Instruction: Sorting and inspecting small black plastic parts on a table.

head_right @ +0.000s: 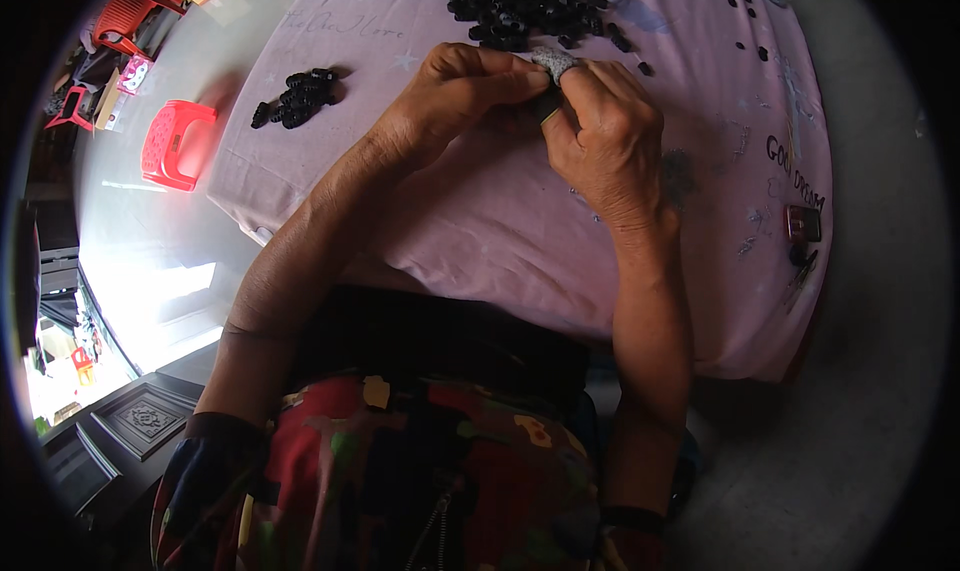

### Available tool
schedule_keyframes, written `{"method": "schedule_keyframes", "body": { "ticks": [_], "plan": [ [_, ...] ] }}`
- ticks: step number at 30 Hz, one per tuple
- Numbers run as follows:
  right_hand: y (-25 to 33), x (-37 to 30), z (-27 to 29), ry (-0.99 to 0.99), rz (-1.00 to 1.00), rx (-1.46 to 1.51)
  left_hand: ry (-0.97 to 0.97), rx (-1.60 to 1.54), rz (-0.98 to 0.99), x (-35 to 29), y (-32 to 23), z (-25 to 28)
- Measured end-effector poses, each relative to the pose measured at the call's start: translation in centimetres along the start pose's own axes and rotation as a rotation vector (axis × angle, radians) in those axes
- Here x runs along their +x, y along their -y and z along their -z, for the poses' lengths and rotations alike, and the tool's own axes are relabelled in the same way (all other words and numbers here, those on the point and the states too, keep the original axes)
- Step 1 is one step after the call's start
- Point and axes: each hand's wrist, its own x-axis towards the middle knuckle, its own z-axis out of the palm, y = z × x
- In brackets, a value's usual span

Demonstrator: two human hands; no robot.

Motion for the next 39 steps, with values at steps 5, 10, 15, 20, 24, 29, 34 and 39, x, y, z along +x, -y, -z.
{"method": "schedule_keyframes", "body": {
  "ticks": [5, 10, 15, 20, 24, 29, 34, 39],
  "plan": [
    [0.0, 0.0, 0.3, -0.018, -0.075, 0.046, 0.036, -0.041, -0.096, 0.3, -0.1, -0.6],
    [-0.1, -0.1, 0.1, -0.030, -0.196, 0.168, -0.030, -0.027, -0.096, -0.1, -0.9, -0.4],
    [-0.6, -0.5, 0.2, 0.111, -0.330, 0.120, -0.110, -0.082, -0.101, -0.1, -1.5, 0.4],
    [0.2, -0.5, -0.5, 0.209, -0.073, 0.029, -0.289, 0.298, -0.340, -1.3, -2.2, 2.6],
    [-0.6, -0.5, -0.5, 0.151, -0.103, -0.041, -0.455, 1.025, -0.629, -4.2, -2.9, 7.3],
    [-0.5, -0.3, -0.2, 0.161, -0.181, -0.020, -0.502, 1.401, -0.528, -8.1, -2.9, 11.5],
    [-0.6, -0.5, -0.6, 0.141, -0.200, 0.052, -0.512, 1.352, -0.446, -9.2, -3.0, 11.7],
    [-3.1, -1.1, 0.4, 0.081, -0.315, 0.006, -0.546, 1.412, -0.395, -8.7, -3.5, 12.5]
  ]
}}
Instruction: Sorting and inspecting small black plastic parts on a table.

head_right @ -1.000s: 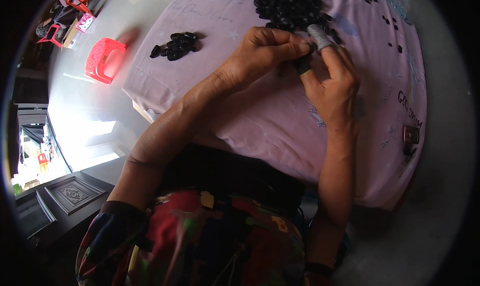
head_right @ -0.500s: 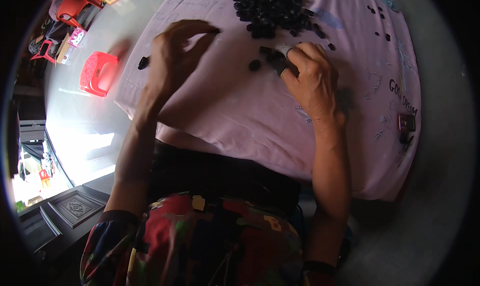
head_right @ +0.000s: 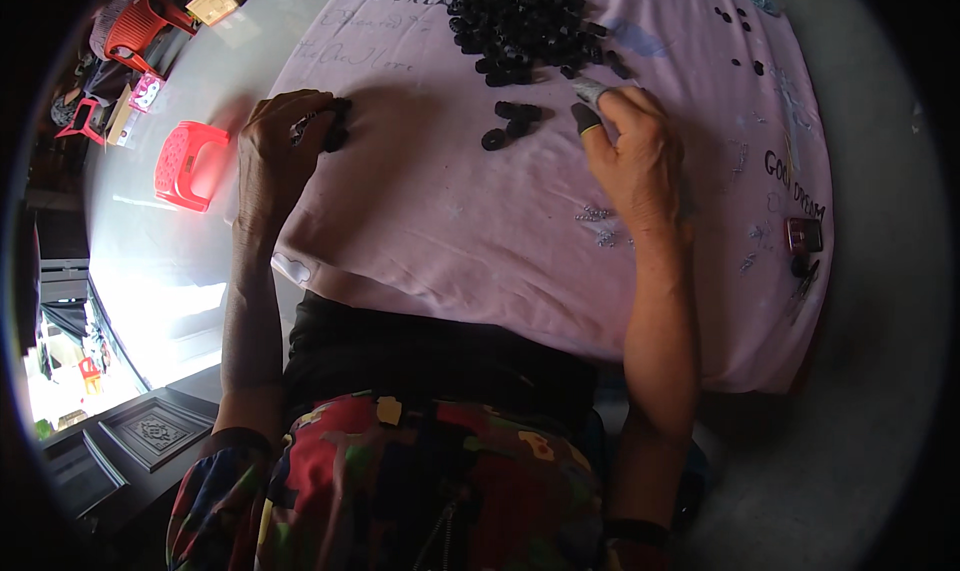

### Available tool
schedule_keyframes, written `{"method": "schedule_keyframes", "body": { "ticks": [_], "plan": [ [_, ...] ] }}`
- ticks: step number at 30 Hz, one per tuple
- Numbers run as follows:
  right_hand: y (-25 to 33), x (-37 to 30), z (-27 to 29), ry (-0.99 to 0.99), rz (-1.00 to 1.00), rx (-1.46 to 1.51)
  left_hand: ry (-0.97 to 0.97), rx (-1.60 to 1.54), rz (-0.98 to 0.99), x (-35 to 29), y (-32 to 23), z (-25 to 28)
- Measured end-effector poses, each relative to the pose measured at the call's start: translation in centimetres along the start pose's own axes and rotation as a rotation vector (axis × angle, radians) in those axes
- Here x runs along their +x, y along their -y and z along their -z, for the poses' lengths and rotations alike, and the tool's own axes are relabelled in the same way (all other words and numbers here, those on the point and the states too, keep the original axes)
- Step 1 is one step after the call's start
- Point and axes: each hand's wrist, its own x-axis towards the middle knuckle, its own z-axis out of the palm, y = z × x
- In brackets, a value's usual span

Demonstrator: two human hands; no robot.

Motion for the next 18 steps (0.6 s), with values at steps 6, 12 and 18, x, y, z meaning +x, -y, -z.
{"method": "schedule_keyframes", "body": {
  "ticks": [6, 12, 18],
  "plan": [
    [-1.9, 0.3, 0.8, -0.001, -0.089, -0.137, -0.048, -0.149, -0.102, 3.0, -4.4, -1.2],
    [-1.9, 0.2, 0.2, -0.010, -0.079, -0.123, 0.153, -0.155, -0.422, 7.4, -7.9, -10.6],
    [-2.6, -0.3, 0.5, 0.011, -0.002, -0.133, 0.342, -0.300, -0.509, 5.0, -12.2, -10.6]
  ]
}}
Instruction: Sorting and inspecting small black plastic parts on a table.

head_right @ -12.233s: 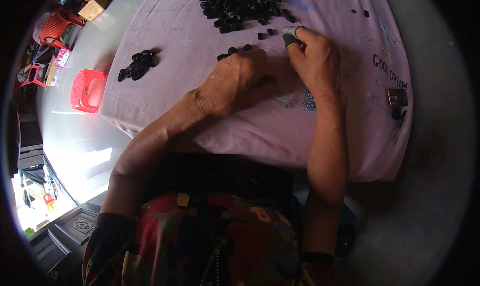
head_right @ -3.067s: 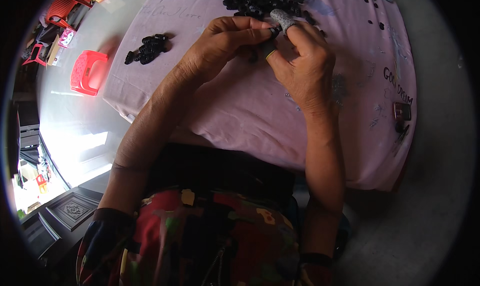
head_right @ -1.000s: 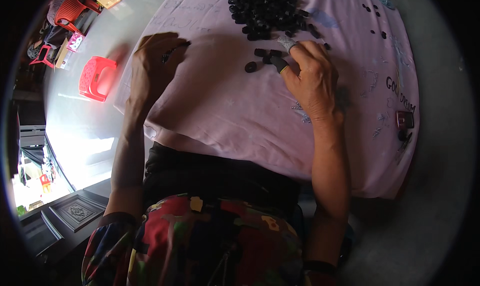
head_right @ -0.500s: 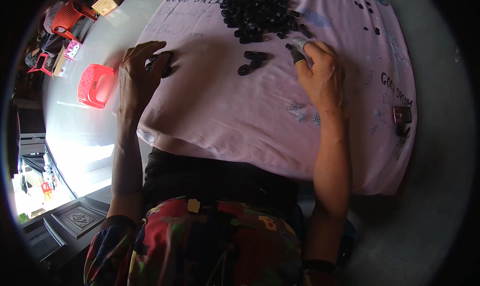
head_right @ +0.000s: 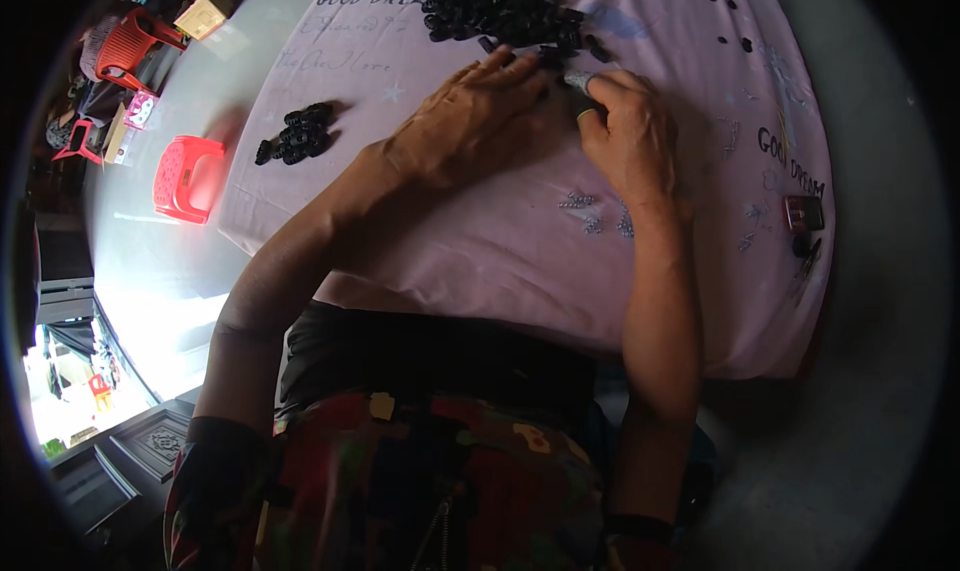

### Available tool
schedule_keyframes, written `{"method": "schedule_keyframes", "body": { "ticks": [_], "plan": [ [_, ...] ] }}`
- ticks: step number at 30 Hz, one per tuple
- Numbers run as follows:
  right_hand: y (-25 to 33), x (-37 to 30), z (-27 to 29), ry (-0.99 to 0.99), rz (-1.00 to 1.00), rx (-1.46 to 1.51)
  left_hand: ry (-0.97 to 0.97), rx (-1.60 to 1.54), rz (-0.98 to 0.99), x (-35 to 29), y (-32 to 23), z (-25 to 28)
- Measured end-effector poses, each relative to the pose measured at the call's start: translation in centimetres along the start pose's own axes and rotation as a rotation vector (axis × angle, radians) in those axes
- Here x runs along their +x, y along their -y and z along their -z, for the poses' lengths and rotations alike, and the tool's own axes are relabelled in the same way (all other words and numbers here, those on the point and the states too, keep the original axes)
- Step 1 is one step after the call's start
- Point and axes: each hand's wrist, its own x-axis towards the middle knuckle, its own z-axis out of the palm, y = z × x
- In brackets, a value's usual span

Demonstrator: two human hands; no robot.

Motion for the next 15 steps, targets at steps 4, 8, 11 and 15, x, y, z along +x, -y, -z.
{"method": "schedule_keyframes", "body": {
  "ticks": [4, 8, 11, 15],
  "plan": [
    [1.1, 0.2, 0.2, 0.011, 0.076, 0.081, 0.045, -0.056, -0.044, -1.8, -1.7, 0.1],
    [0.9, -0.1, 0.4, 0.096, 0.034, 0.151, 0.020, -0.065, -0.071, -2.1, -1.1, 0.6],
    [0.5, 0.2, 0.8, 0.023, -0.049, 0.136, -0.093, 0.004, 0.110, -2.2, -0.1, 0.7],
    [0.2, 0.0, 1.1, 0.142, -0.104, 0.135, -0.132, 0.095, 0.139, -1.8, 1.6, 0.6]
  ]
}}
